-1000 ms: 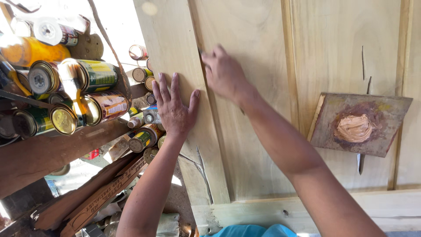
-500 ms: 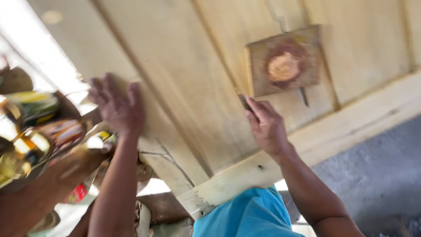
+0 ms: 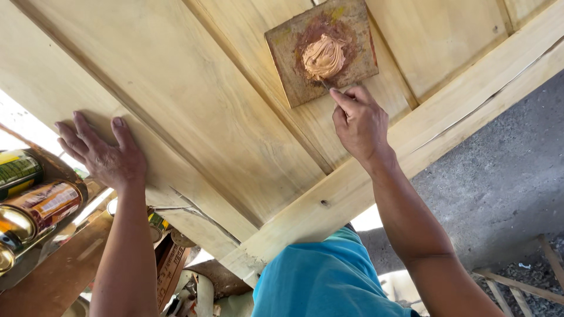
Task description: The person fills cracks and gaps in a wooden door panel with wood filler. They scoop filler from a small board with a putty knife, press it into the cracks along the frame and panels, and smooth it by hand and with the knife, working around the door.
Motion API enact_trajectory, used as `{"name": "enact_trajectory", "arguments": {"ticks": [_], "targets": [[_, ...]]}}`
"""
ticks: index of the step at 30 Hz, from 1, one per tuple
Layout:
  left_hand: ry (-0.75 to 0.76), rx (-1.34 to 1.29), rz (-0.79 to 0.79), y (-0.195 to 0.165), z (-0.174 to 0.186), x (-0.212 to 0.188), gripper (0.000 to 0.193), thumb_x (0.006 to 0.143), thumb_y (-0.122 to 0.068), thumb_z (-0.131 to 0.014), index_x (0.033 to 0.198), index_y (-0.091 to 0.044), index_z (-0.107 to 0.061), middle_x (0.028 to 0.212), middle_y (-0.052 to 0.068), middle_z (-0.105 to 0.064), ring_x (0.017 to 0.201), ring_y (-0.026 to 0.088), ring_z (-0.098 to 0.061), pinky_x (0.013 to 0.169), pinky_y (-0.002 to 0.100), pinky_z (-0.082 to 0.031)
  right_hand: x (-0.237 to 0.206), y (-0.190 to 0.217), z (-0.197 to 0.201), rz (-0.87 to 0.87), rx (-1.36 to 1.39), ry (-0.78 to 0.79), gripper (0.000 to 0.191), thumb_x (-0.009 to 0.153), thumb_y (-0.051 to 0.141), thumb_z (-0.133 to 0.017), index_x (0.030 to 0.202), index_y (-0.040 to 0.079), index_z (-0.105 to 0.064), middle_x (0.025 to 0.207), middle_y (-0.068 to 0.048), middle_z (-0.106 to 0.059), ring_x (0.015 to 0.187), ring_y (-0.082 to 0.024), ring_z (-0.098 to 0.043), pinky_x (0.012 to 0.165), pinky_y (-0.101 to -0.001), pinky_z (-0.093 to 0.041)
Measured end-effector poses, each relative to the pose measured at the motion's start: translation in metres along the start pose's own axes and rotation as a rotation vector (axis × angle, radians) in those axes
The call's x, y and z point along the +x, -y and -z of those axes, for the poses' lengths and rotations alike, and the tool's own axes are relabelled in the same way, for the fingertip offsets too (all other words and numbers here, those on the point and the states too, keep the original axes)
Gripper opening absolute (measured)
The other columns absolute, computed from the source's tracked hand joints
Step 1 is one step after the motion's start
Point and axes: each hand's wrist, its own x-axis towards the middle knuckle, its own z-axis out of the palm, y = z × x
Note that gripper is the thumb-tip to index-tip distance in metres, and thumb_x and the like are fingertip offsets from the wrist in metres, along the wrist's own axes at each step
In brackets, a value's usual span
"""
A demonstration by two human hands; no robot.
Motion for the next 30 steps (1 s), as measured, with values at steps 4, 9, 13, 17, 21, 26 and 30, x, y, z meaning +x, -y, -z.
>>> {"name": "enact_trajectory", "arguments": {"ticks": [4,9,13,17,21,26,30], "targets": [[0.0,0.015,-0.006,-0.004,0.003,0.001,0.076,0.115,-0.062,-0.053,0.173,-0.02,-0.027,0.178,0.015,-0.01,0.163,0.041,-0.006,0.134,0.055,-0.025,0.0,-0.006,-0.002,0.01,0.001,-0.006,0.031,0.095,0.005,-0.07,0.125,0.011,-0.077,0.104,-0.008,-0.067,0.083,-0.023,-0.07,0.071,-0.039,-0.058],[0.017,0.014,0.032,-0.006,0.002,0.002,0.078,0.112,-0.064,-0.051,0.171,-0.019,-0.025,0.177,0.014,-0.008,0.162,0.041,-0.006,0.131,0.055,-0.023,0.004,-0.012,-0.01,0.104,-0.089,-0.051,0.03,0.093,0.006,-0.073,0.122,0.012,-0.079,0.104,-0.008,-0.068,0.087,-0.027,-0.071,0.072,-0.0393,-0.056],[-0.04,0.018,-0.041,-0.004,-0.001,0.005,0.078,0.115,-0.066,-0.047,0.173,-0.017,-0.026,0.18,0.013,-0.01,0.166,0.04,-0.008,0.135,0.057,-0.022,0.016,-0.004,-0.009,0.002,0.19,0.075,0.027,0.099,0.008,-0.071,0.125,0.007,-0.077,0.103,-0.01,-0.069,0.08,-0.021,-0.068,0.071,-0.0348,-0.056],[0.014,0.031,0.083,-0.001,0.0,0.012,0.078,0.101,-0.065,-0.051,0.163,-0.023,-0.029,0.172,0.013,-0.014,0.157,0.042,-0.012,0.121,0.058,-0.025,0.018,0.042,-0.029,-0.317,0.639,0.407,0.032,0.098,0.013,-0.066,0.13,0.008,-0.068,0.092,-0.008,-0.068,0.072,-0.011,-0.066,0.062,-0.0302,-0.056],[-0.105,0.024,-0.028,0.002,-0.002,0.013,0.073,0.106,-0.062,-0.057,0.163,-0.022,-0.035,0.17,0.018,-0.02,0.157,0.047,-0.016,0.126,0.055,-0.026,0.001,0.114,-0.093,-0.08,0.707,0.547,0.034,0.095,0.01,-0.066,0.129,0.003,-0.066,0.096,-0.008,-0.069,0.069,-0.013,-0.067,0.059,-0.0303,-0.056],[-0.182,-0.018,-0.085,0.008,-0.008,0.01,0.07,0.106,-0.057,-0.065,0.16,-0.02,-0.041,0.169,0.019,-0.025,0.156,0.048,-0.02,0.127,0.055,-0.029,-0.001,0.164,-0.17,0.269,0.546,0.425,0.029,0.095,0.007,-0.065,0.124,0.003,-0.072,0.101,-0.016,-0.069,0.081,-0.03,-0.069,0.073,-0.0396,-0.056],[-0.193,-0.048,-0.113,0.011,-0.01,0.01,0.07,0.106,-0.055,-0.067,0.16,-0.017,-0.043,0.169,0.02,-0.026,0.155,0.05,-0.02,0.127,0.055,-0.029,-0.005,0.183,-0.183,0.205,0.404,0.466,0.03,0.097,0.009,-0.064,0.125,0.006,-0.072,0.102,-0.015,-0.065,0.08,-0.031,-0.069,0.075,-0.0427,-0.057]]}}
